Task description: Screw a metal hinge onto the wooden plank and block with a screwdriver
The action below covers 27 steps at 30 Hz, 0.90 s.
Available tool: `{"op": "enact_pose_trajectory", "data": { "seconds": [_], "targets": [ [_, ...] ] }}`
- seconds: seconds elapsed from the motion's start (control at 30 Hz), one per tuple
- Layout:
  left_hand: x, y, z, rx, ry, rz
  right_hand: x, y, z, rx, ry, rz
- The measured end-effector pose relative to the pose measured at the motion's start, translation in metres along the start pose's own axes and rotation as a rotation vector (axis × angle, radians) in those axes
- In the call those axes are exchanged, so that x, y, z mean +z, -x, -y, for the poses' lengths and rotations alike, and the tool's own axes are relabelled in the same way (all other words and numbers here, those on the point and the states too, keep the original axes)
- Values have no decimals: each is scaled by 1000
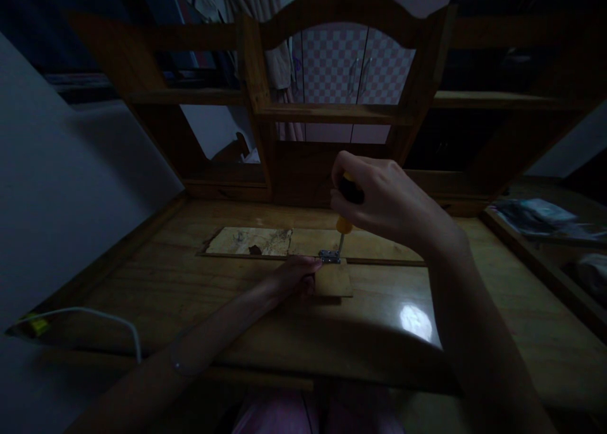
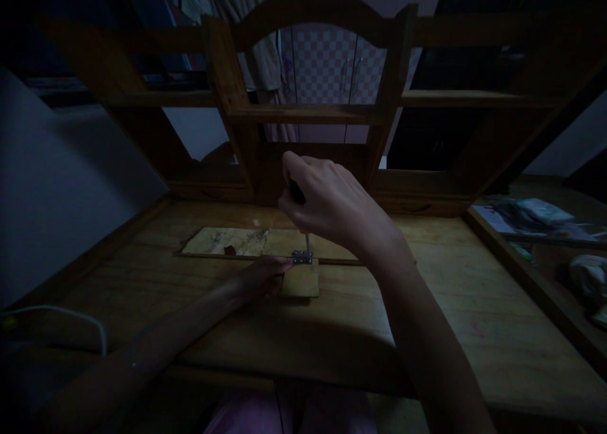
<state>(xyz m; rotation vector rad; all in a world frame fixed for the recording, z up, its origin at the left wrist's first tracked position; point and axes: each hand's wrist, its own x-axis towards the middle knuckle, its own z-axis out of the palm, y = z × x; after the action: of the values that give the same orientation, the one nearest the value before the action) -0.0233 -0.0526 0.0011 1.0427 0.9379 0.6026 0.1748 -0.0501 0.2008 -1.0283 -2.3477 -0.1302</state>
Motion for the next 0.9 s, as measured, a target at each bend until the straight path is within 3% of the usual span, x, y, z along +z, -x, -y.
{"op": "enact_pose_trajectory", "data": {
  "seconds": [0.23, 0.57, 0.8, 0.9],
  "targets": [
    [3, 4, -2, -5, 2, -27, 3, 1, -6, 89, 121, 3],
    [-1, -3, 4, -45, 41, -54, -4, 3, -10, 99, 31, 69],
    [1, 2, -2, -54, 56, -48, 0, 2, -7, 147, 222, 8],
    [3, 1, -3, -70, 36, -74, -6, 3, -5, 169, 130, 45]
  ]
}}
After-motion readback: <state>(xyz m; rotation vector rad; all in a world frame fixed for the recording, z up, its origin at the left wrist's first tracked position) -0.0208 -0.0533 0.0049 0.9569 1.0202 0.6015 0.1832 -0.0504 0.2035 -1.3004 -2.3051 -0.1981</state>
